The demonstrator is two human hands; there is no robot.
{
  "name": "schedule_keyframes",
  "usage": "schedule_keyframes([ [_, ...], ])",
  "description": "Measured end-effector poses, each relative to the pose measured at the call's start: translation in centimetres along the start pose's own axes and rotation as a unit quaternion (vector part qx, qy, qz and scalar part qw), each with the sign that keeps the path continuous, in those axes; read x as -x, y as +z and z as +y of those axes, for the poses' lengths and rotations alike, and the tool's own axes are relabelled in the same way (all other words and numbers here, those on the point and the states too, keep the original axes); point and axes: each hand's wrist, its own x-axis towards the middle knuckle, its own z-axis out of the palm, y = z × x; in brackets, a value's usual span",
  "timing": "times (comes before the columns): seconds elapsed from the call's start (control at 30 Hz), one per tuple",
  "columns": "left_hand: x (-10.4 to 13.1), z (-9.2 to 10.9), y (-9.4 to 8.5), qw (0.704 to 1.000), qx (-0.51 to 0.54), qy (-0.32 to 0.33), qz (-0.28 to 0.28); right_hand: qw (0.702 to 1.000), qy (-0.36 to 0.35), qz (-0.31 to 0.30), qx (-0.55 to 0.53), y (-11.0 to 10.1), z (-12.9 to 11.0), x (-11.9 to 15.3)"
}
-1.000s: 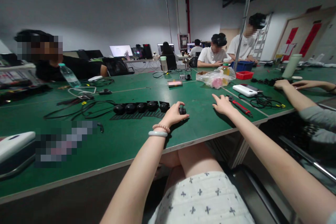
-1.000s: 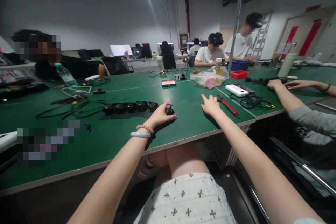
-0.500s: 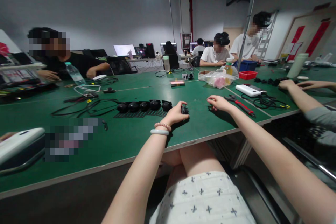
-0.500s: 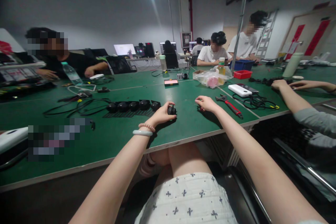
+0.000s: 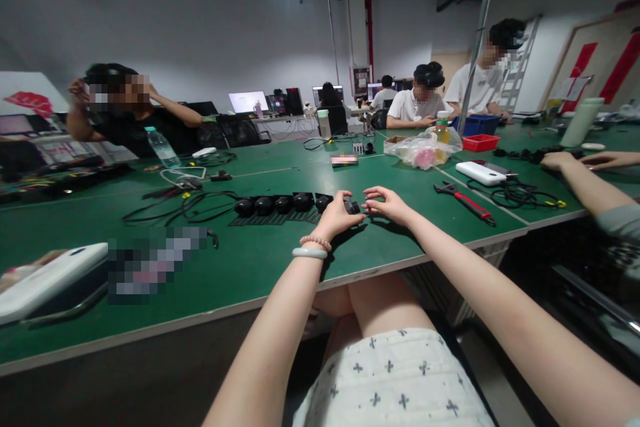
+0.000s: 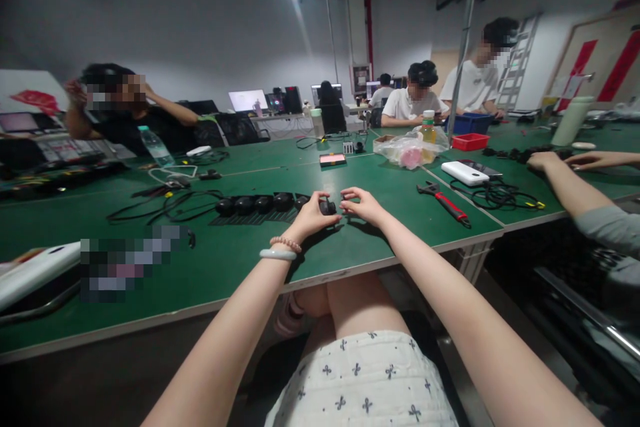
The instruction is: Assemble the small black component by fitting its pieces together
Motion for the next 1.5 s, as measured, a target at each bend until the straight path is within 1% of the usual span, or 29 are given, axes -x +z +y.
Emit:
schedule_keyframes([
  [0.13,0.0,0.3,0.1,1.0,0.0,0.008,-0.015,0.996,-0.029,-0.031,0.079,-0.4,0.0,0.4],
  [0.33,0.3,0.8,-0.1,1.0,0.008,0.007,-0.025,0.99,-0.059,-0.061,0.11,0.0,-0.5,0.6],
  [0.47,0.5,1.2,-0.2,0.999,0.008,0.001,-0.034,0.991,-0.061,-0.056,0.104,0.4,-0.8,0.7],
  [0.6,0.5,0.9,0.0,0.999,0.01,-0.001,-0.032,0.991,-0.068,-0.06,0.099,0.4,-1.0,0.8],
  [0.8,0.4,0.2,0.6,0.999,0.019,0.016,-0.043,0.995,-0.037,-0.064,0.071,0.5,-0.7,1.0],
  [0.93,0.4,0.2,0.7,0.999,0.032,0.025,-0.036,0.995,-0.042,-0.058,0.071,0.5,-0.7,0.9],
  [1.23,0.4,0.2,0.7,0.997,0.05,0.042,-0.039,0.993,-0.058,-0.06,0.083,0.2,-0.5,0.8],
  [1.37,0.5,0.4,0.7,0.997,0.063,0.036,-0.036,0.994,-0.05,-0.071,0.06,0.2,-0.3,0.8],
  [1.5,0.7,1.1,0.5,0.993,0.109,0.014,-0.034,0.995,-0.042,-0.072,0.046,0.2,-0.4,0.8],
])
